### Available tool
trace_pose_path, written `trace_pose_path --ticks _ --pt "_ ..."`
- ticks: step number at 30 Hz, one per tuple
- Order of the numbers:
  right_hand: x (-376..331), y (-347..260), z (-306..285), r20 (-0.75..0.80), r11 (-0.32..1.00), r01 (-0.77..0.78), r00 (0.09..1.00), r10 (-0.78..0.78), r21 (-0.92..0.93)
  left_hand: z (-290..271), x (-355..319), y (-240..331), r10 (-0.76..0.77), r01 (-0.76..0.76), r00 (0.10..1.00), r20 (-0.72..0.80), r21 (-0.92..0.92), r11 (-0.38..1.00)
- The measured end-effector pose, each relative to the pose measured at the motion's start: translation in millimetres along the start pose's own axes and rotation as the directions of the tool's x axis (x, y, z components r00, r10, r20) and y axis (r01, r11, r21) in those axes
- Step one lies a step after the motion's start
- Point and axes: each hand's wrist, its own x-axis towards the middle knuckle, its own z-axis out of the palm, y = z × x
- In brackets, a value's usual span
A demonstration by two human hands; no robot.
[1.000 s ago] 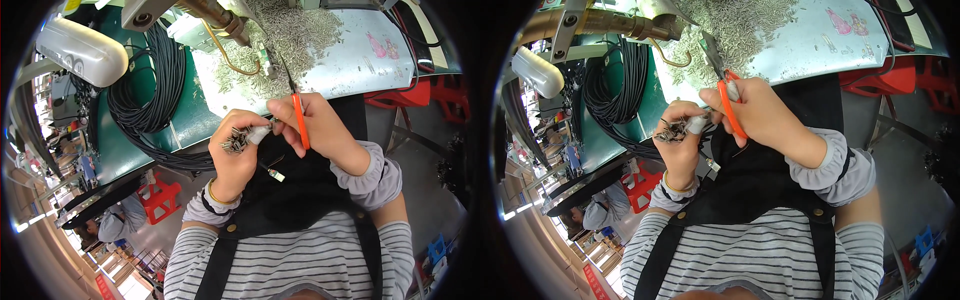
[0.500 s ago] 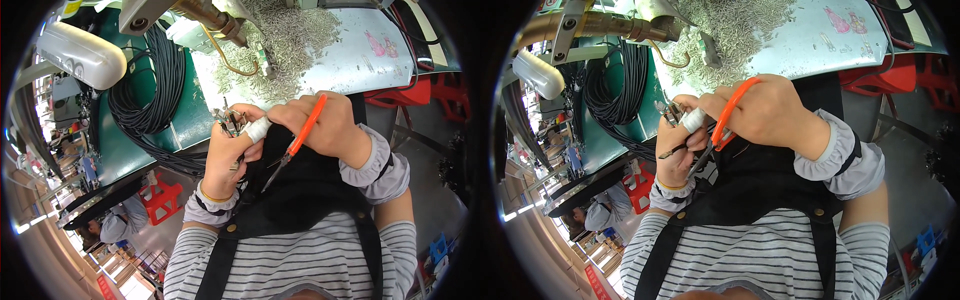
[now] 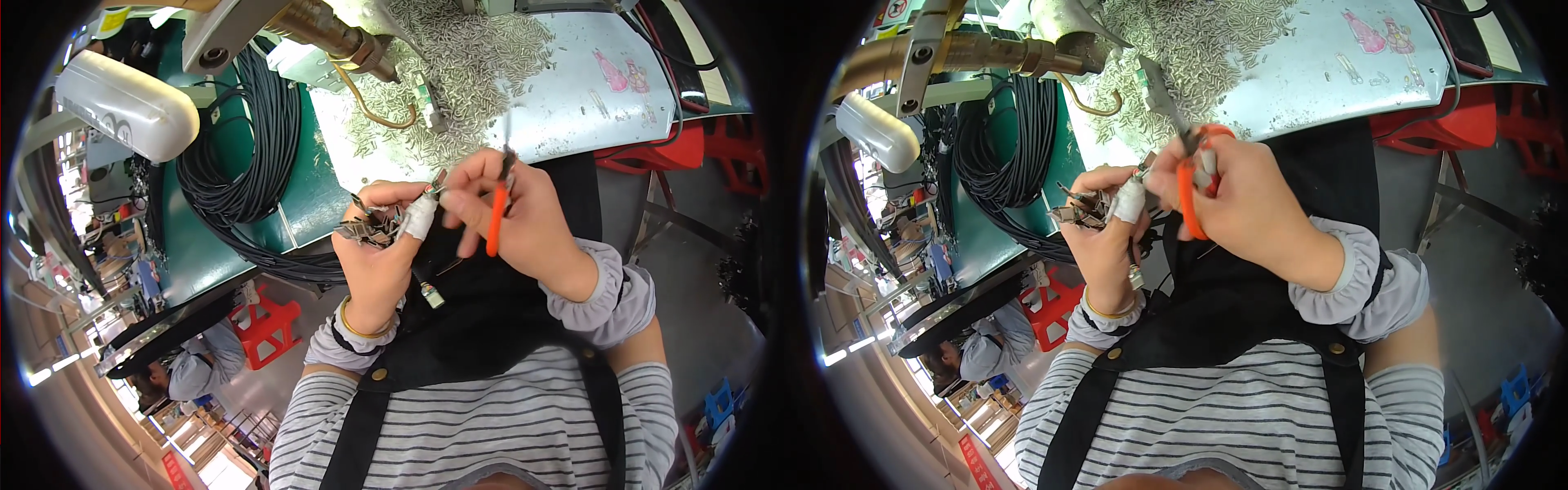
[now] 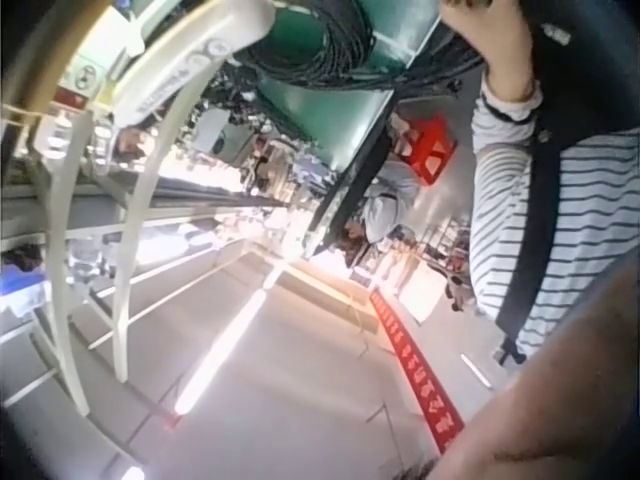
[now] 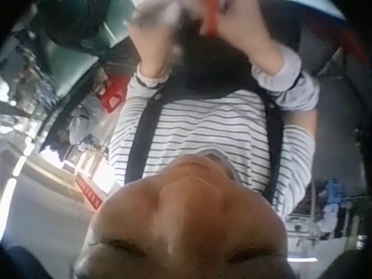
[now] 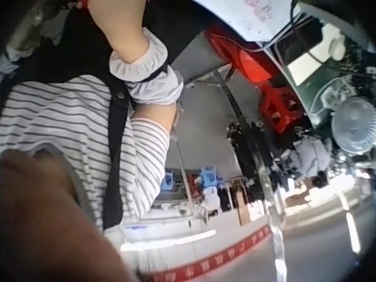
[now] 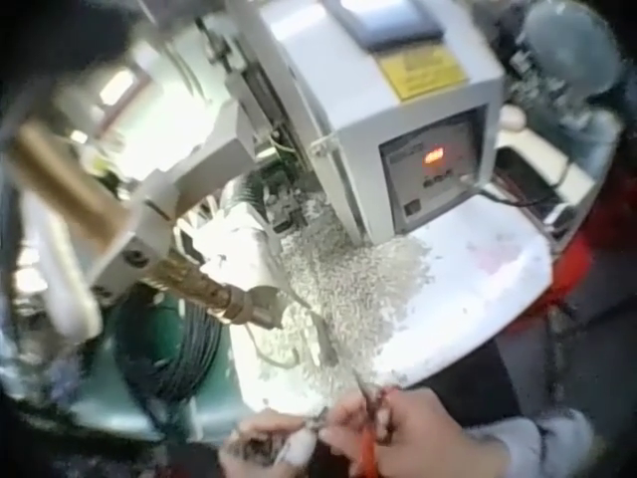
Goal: The person is trimming and processing electrical wire bundles at an industrial assembly line station.
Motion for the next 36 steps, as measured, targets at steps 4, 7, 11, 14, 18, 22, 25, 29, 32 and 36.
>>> trace_pose_path --ticks 4,7,11,14,18,22,25,29,32,36 --pt "-4 -2 -14 0.215 0.558 0.287 0.958 -0.191 -0.779 -4 0 7 -0.135 0.141 0.99 0.047 -0.176 0.974" --pt "-6 9 -14 0.224 0.369 0.304 0.944 -0.243 -0.878 -2 2 9 -0.168 0.172 0.985 0.042 -0.153 0.973" --pt "-3 16 -16 0.216 0.534 0.257 0.966 -0.139 -0.806 -2 10 15 -0.299 0.302 0.953 0.04 -0.123 0.945" --pt "-1 9 -18 0.095 0.81 0.036 0.995 0.024 -0.585 -11 33 7 -0.334 0.374 0.926 0.176 -0.3 0.878" --pt "13 -10 -15 -0.037 0.949 -0.042 0.999 0.032 -0.313 -5 63 2 -0.345 0.399 0.917 0.203 -0.407 0.822" --pt "49 -11 -13 -0.108 0.929 0.138 0.977 -0.185 -0.345 -6 81 1 -0.341 0.425 0.903 0.263 -0.423 0.8" --pt "65 -15 -12 -0.066 0.897 0.184 0.971 -0.229 -0.401 -12 90 2 -0.354 0.46 0.881 0.313 -0.393 0.796" --pt "72 -18 -12 0.006 0.894 0.139 0.989 -0.151 -0.425 -18 97 4 -0.386 0.499 0.852 0.354 -0.326 0.803" --pt "71 -14 -12 -0.007 0.896 0.141 0.987 -0.159 -0.42 -19 98 4 -0.387 0.507 0.843 0.373 -0.313 0.803" --pt "70 -13 -13 0.005 0.918 0.152 0.987 -0.161 -0.367 -20 93 2 -0.372 0.488 0.86 0.349 -0.351 0.799"
